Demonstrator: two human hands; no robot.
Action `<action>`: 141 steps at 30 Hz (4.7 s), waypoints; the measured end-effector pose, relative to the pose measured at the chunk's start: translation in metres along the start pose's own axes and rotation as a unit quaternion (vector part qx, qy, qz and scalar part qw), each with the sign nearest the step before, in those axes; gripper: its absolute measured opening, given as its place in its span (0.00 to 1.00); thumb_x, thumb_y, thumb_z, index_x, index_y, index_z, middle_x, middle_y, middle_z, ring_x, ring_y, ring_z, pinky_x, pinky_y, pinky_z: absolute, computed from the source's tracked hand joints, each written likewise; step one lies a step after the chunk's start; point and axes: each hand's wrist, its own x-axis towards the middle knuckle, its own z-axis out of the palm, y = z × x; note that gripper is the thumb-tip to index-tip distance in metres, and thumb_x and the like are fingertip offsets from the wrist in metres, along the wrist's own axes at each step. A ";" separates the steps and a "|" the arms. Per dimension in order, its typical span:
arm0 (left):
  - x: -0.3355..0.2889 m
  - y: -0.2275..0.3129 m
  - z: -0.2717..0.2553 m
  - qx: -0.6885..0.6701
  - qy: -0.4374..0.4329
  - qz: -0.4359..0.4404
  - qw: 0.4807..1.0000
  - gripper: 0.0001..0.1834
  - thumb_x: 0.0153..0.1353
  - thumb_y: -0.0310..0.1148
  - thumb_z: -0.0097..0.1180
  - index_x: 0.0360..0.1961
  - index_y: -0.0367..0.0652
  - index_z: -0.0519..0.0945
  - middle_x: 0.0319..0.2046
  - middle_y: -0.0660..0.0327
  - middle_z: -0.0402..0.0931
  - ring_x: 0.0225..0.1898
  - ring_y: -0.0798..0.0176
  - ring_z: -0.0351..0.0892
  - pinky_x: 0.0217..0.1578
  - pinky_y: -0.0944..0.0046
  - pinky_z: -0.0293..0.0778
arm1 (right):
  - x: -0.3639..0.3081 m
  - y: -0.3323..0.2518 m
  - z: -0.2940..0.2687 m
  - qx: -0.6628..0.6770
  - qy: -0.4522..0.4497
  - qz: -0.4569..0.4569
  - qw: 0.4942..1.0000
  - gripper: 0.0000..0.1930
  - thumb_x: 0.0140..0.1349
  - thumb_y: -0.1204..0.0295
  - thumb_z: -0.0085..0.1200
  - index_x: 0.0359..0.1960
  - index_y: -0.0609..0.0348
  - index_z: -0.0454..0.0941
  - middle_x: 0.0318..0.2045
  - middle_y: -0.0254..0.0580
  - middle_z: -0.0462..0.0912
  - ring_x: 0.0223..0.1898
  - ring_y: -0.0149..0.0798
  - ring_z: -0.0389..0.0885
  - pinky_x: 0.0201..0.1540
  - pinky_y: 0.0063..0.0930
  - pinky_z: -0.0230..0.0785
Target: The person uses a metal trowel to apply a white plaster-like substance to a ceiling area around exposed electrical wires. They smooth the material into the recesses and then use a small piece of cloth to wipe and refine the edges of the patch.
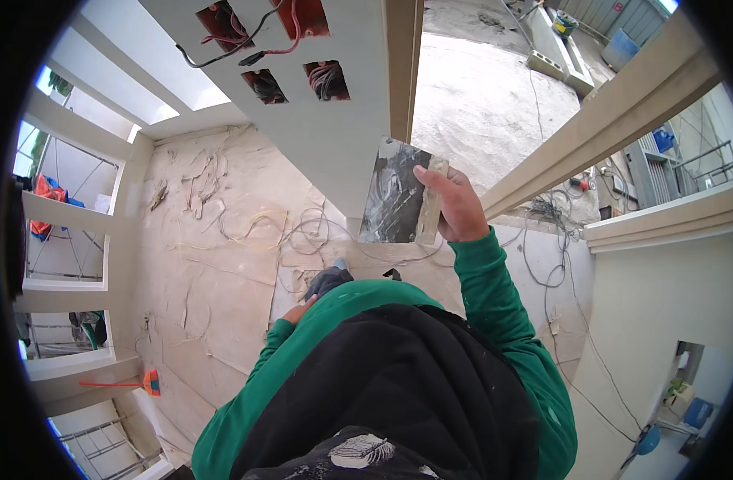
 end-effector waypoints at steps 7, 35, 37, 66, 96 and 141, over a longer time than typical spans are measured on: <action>0.016 0.084 -0.066 0.145 0.072 0.043 0.986 0.36 0.60 0.64 0.52 0.34 0.33 0.85 0.36 0.37 0.81 0.42 0.39 0.82 0.44 0.44 0.75 | 0.036 -0.045 0.088 -0.022 -0.059 -0.115 0.991 0.10 0.65 0.71 0.54 0.42 0.66 0.78 0.37 0.40 0.84 0.37 0.34 0.85 0.41 0.26 0.79; 0.181 -0.137 -0.145 -0.285 -0.127 -0.040 0.949 0.16 0.64 0.44 0.55 0.38 0.39 0.78 0.26 0.58 0.82 0.24 0.63 0.82 0.17 0.63 0.69 | 0.068 -0.022 0.195 0.090 0.205 -0.255 0.941 0.06 0.67 0.75 0.51 0.40 0.65 0.73 0.30 0.41 0.79 0.25 0.30 0.70 0.19 0.20 0.61; 0.190 -0.135 -0.144 -0.364 -0.145 -0.034 0.920 0.17 0.65 0.43 0.54 0.36 0.38 0.77 0.23 0.61 0.79 0.20 0.66 0.77 0.16 0.66 0.66 | 0.067 -0.022 0.197 0.065 0.204 -0.260 0.942 0.05 0.67 0.75 0.51 0.40 0.65 0.73 0.30 0.41 0.78 0.24 0.30 0.69 0.19 0.20 0.60; -0.088 0.320 -0.433 -0.505 -0.223 0.490 0.675 0.18 0.71 0.35 0.50 0.54 0.30 0.73 0.47 0.51 0.80 0.46 0.57 0.83 0.50 0.58 0.78 | 0.106 0.017 0.265 -0.047 0.085 -0.209 0.973 0.11 0.60 0.73 0.58 0.42 0.65 0.78 0.36 0.39 0.82 0.37 0.35 0.83 0.40 0.36 0.77; -0.074 0.325 -0.425 -0.572 -0.352 0.433 0.600 0.14 0.70 0.30 0.47 0.51 0.30 0.72 0.46 0.50 0.81 0.45 0.56 0.84 0.51 0.58 0.80 | 0.109 -0.022 0.275 -0.100 0.048 -0.119 0.987 0.03 0.62 0.79 0.51 0.35 0.63 0.78 0.31 0.41 0.83 0.31 0.38 0.85 0.36 0.31 0.81; -0.233 -0.205 0.381 -0.720 0.165 -0.409 0.537 0.38 0.64 0.64 0.46 0.63 0.46 0.72 0.49 0.53 0.82 0.47 0.56 0.83 0.48 0.42 0.75 | 0.061 0.412 0.076 -0.697 -0.400 -0.067 0.592 0.18 0.64 0.62 0.57 0.49 0.61 0.82 0.44 0.57 0.83 0.47 0.58 0.81 0.52 0.44 0.71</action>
